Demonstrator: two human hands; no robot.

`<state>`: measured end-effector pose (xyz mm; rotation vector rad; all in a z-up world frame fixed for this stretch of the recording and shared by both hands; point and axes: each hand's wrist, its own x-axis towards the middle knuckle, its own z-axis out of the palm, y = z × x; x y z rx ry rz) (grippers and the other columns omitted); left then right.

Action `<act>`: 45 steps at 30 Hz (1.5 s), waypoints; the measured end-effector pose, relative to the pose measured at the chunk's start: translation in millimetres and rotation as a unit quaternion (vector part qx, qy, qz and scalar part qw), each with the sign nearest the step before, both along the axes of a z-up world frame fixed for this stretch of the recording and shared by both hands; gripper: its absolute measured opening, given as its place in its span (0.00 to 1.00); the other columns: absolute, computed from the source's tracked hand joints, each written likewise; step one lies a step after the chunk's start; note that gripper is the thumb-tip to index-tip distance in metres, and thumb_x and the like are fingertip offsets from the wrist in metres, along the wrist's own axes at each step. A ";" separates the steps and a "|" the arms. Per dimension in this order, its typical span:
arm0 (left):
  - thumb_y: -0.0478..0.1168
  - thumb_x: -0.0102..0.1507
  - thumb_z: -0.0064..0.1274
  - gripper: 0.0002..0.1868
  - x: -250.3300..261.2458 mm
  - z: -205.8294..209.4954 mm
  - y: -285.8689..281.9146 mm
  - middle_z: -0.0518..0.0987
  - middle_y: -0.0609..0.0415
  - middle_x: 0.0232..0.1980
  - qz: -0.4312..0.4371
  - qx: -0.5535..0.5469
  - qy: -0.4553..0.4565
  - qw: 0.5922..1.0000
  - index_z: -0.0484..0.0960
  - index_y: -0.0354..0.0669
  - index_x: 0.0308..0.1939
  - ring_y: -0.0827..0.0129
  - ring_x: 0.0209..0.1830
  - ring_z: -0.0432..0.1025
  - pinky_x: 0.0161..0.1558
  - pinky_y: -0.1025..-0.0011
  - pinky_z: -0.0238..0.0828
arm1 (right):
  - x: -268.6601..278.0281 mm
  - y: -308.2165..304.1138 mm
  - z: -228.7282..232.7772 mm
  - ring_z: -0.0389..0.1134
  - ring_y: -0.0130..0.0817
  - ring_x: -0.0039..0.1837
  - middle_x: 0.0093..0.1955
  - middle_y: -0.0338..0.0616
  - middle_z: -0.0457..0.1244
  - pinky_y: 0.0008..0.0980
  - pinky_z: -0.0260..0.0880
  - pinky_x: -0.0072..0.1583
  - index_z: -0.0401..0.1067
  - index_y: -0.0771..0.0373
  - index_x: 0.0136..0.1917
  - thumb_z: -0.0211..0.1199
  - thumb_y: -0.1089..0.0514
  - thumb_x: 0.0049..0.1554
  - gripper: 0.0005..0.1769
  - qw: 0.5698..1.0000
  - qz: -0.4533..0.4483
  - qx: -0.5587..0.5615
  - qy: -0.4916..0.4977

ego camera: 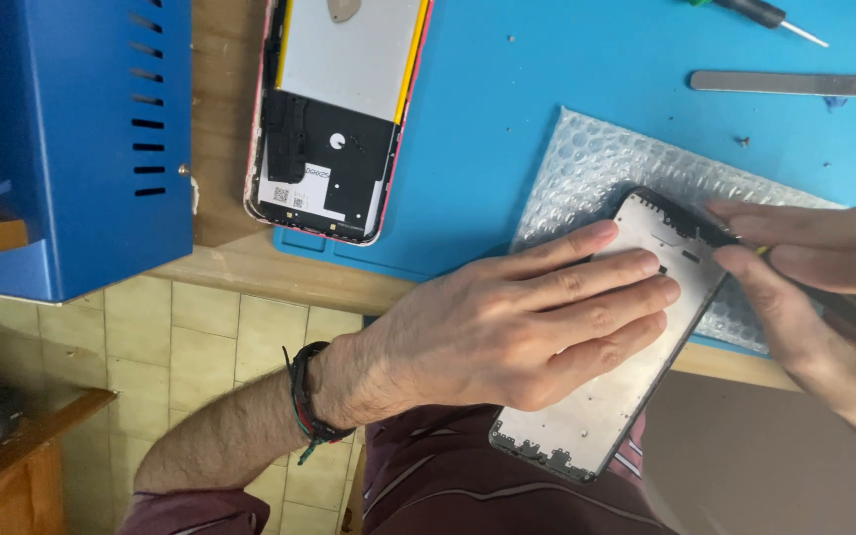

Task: The person uses a yellow-handled prying tool to scrape and remove adhesive residue from the back of a white smartphone chassis. The device is placed on a blue workbench mat, and the person works methodically along the edges and surface of the phone's back panel.

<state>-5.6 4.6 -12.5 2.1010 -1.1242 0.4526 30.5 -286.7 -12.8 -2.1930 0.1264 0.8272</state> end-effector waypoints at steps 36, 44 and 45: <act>0.29 0.78 0.57 0.11 -2.1 -4.5 -0.6 0.81 0.43 0.69 -0.006 0.020 0.005 1.000 0.85 0.32 0.64 0.53 0.73 0.73 0.80 0.53 0.69 | 22.9 43.0 24.1 0.77 0.62 0.61 0.54 0.70 0.71 0.54 0.81 0.67 0.75 0.79 0.43 0.65 0.75 0.61 0.04 0.891 0.270 0.108 -0.350; 0.27 0.77 0.56 0.10 -2.5 -4.1 -0.6 0.83 0.44 0.67 -0.001 0.007 -0.001 1.000 0.87 0.33 0.62 0.54 0.70 0.76 0.79 0.54 0.70 | 26.0 56.8 39.5 0.77 0.47 0.50 0.51 0.65 0.72 0.35 0.78 0.52 0.80 0.77 0.41 0.62 0.65 0.73 0.18 0.954 0.138 0.008 -0.267; 0.27 0.77 0.56 0.10 -1.5 -4.2 -0.6 0.83 0.44 0.67 0.002 0.007 -0.002 1.000 0.87 0.33 0.62 0.54 0.70 0.76 0.79 0.54 0.70 | 22.2 49.7 34.4 0.77 0.47 0.50 0.51 0.65 0.72 0.35 0.78 0.52 0.80 0.77 0.41 0.62 0.65 0.73 0.18 0.953 0.140 0.008 -0.268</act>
